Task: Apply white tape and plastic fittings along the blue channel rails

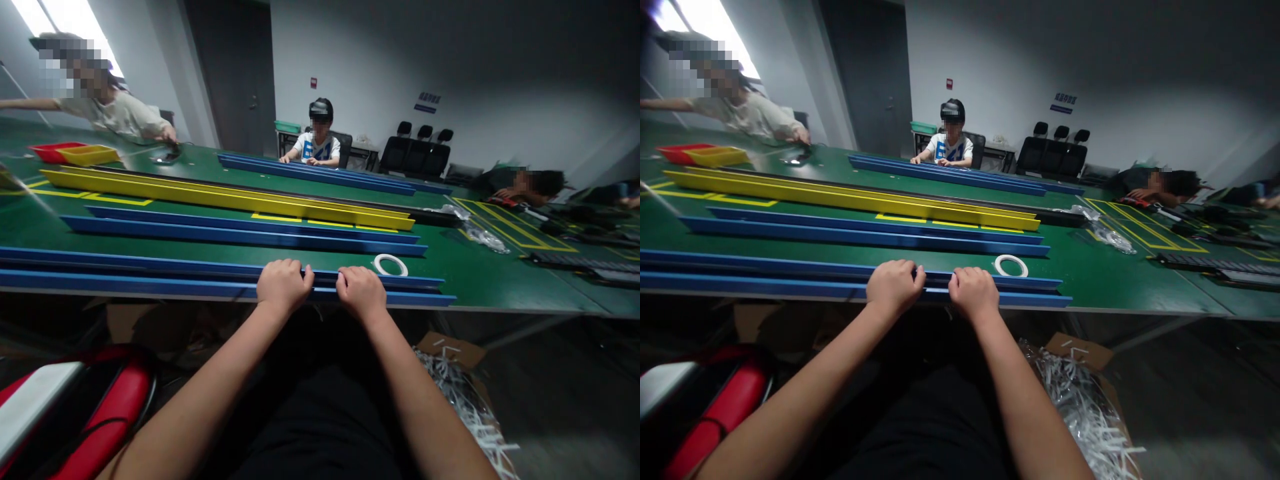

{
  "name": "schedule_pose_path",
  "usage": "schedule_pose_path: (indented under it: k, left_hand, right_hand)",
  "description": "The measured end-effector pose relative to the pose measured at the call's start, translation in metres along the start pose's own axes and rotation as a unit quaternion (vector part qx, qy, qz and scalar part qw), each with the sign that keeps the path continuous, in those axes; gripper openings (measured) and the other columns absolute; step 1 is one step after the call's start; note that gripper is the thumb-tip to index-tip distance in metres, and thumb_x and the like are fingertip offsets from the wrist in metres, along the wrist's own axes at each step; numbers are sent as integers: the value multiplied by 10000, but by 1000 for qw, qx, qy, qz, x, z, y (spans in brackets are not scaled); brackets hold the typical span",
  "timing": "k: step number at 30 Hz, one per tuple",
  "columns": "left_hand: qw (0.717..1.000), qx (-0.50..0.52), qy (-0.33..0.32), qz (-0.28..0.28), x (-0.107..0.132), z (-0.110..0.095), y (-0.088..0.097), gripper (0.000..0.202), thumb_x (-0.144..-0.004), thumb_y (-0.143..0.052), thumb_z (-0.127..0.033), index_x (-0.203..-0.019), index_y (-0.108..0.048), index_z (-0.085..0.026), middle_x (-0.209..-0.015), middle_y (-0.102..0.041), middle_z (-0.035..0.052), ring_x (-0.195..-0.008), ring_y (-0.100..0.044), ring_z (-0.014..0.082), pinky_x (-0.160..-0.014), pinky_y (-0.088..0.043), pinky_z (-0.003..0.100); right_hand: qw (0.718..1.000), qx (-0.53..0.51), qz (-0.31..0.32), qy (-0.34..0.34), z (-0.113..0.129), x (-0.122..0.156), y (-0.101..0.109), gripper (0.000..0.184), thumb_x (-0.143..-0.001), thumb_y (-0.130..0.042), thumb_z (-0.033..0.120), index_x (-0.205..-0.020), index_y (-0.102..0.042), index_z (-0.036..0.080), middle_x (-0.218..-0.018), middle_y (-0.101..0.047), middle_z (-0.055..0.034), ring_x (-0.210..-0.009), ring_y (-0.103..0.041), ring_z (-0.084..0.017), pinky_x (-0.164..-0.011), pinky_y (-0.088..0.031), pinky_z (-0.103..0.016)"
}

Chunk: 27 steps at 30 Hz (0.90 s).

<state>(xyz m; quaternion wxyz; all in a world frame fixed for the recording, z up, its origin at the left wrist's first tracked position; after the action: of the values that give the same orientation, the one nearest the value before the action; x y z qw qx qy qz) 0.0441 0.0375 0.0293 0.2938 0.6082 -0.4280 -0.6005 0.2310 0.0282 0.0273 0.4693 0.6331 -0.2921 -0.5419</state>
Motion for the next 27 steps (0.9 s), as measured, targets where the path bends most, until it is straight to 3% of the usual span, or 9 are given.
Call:
schedule_pose_path:
  k: [9, 13, 20, 23, 27]
  left_hand:
    - [997, 53, -52, 1, -4, -78, -13, 564, -965, -302, -529, -899, -702, -136, -927, -694, 172, -921, -618, 295, -832, -399, 446]
    - [994, 61, -82, 21, -3, -91, -13, 614, -949, -290, -615, -916, -683, -144, -943, -681, 176, -938, -609, 301, -832, -401, 444]
    - [980, 106, -166, 34, 8, -65, 1, 570, -907, -428, -635, -1228, -597, -196, -1153, -677, 141, -1105, -588, 294, -978, -385, 425]
    - [982, 101, -151, 41, 10, -40, 6, 571, -880, -481, -641, -1274, -581, -240, -1227, -666, 117, -1148, -582, 291, -1033, -366, 426]
    - [987, 60, -124, 77, 6, 7, 8, 676, -822, -511, -706, -1303, -574, -236, -1247, -658, 126, -1155, -582, 312, -1026, -373, 426]
  right_hand:
    - [998, 39, 7, -38, -72, 19, 16, 386, -994, -348, 316, -1113, -704, 226, -1115, -710, -61, -1040, -597, -179, -922, -368, -281]
    - [998, 39, 3, -55, -87, 23, 16, 398, -1000, -328, 310, -1124, -696, 223, -1112, -706, -65, -1035, -590, -188, -920, -362, -289]
    - [995, 45, -8, -85, -73, 21, 18, 407, -1011, -306, 344, -1050, -687, 206, -1005, -692, -76, -978, -572, -218, -910, -337, -340]
    - [996, 33, -13, -86, -56, 21, 19, 433, -1013, -310, 414, -1059, -683, 199, -1061, -675, -94, -1035, -550, -234, -960, -314, -363]
    - [999, -4, 0, -38, -20, 16, 16, 476, -994, -340, 526, -1182, -641, 209, -1142, -657, -99, -1101, -526, -242, -991, -298, -377]
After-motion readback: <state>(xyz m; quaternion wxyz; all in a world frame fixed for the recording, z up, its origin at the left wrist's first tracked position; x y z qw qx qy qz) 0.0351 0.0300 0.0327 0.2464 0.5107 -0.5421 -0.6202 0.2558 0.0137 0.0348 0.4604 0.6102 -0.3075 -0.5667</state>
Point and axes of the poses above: each hand's wrist, its own x-axis away from the middle knuckle, its own y-axis out of the back of the hand, z = x × y, the point moved 2 cm from there along -x, towards the middle knuckle
